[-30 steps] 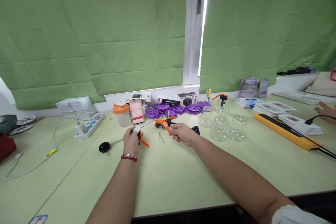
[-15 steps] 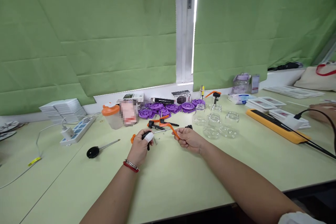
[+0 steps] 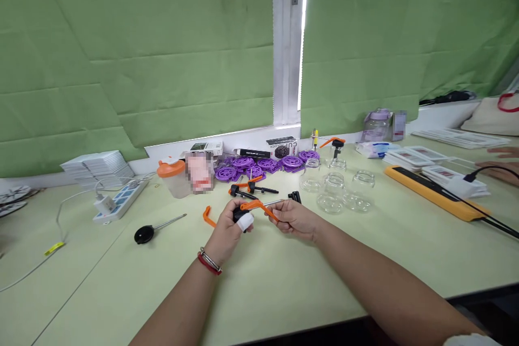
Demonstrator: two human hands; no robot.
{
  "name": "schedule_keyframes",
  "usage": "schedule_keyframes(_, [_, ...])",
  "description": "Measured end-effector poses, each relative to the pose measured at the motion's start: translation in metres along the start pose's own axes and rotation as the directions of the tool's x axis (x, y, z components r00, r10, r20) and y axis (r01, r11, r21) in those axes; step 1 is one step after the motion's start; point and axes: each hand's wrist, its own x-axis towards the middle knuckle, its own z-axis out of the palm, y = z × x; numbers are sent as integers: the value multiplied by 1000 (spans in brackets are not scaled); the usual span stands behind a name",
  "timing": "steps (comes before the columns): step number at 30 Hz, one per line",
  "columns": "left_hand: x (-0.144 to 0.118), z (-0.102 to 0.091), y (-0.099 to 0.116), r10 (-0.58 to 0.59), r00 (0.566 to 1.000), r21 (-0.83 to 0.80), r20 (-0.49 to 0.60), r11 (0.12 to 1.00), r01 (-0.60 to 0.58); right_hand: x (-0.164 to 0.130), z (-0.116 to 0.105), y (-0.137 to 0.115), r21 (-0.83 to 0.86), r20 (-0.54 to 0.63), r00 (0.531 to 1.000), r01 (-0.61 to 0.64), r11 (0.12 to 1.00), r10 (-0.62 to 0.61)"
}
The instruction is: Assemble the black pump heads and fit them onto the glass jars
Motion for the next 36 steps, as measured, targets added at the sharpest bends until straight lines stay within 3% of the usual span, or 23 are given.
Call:
schedule_keyframes(5, [-2,4,-1,26,998,-13,60,1000,-26,3,2,6,-12,-4,1000,-10,1000,10])
schedule_keyframes(8, [-2,4,-3,30,997,-100,72,995,-23,4,2,8,-16,-6,1000,-17,1000,17])
schedule_keyframes(12, [-3,5,-1,-23,997,-281,71,959,42,1,4,7,-28,15,1000,-21,999,21])
schedule_keyframes(16, [-2,6,0,-68,993,-328,97,940,97,0,7,8,-59,18,1000,-22,998,23])
schedule_keyframes(19, [1,2,0,-74,996,-338,46,937,85,4,9,10,-133,-36,999,-16,991,11])
schedule_keyframes(21, [5,-4,-1,-60,997,-345,-51,938,39,8,7,10,-253,-149,988,-3,967,-36])
schedule_keyframes(23, [8,-13,-1,-37,987,-365,-156,931,-22,11,0,8,-448,-294,943,6,894,-154])
schedule_keyframes(26, [13,-26,-2,-26,960,-399,-278,913,-91,10,-18,-1,-733,-427,814,-57,678,-393])
schedule_keyframes(29, [17,-34,-6,-25,934,-419,-357,898,-136,6,-38,-12,-814,-510,711,-216,540,-485])
schedule_keyframes(32, [20,-37,-9,-16,913,-429,-408,886,-176,4,-47,-17,-812,-552,701,-327,484,-452])
schedule_keyframes(36, [23,-41,-10,-54,887,-456,-458,871,-183,7,-29,-7,-894,-439,760,-317,317,-478])
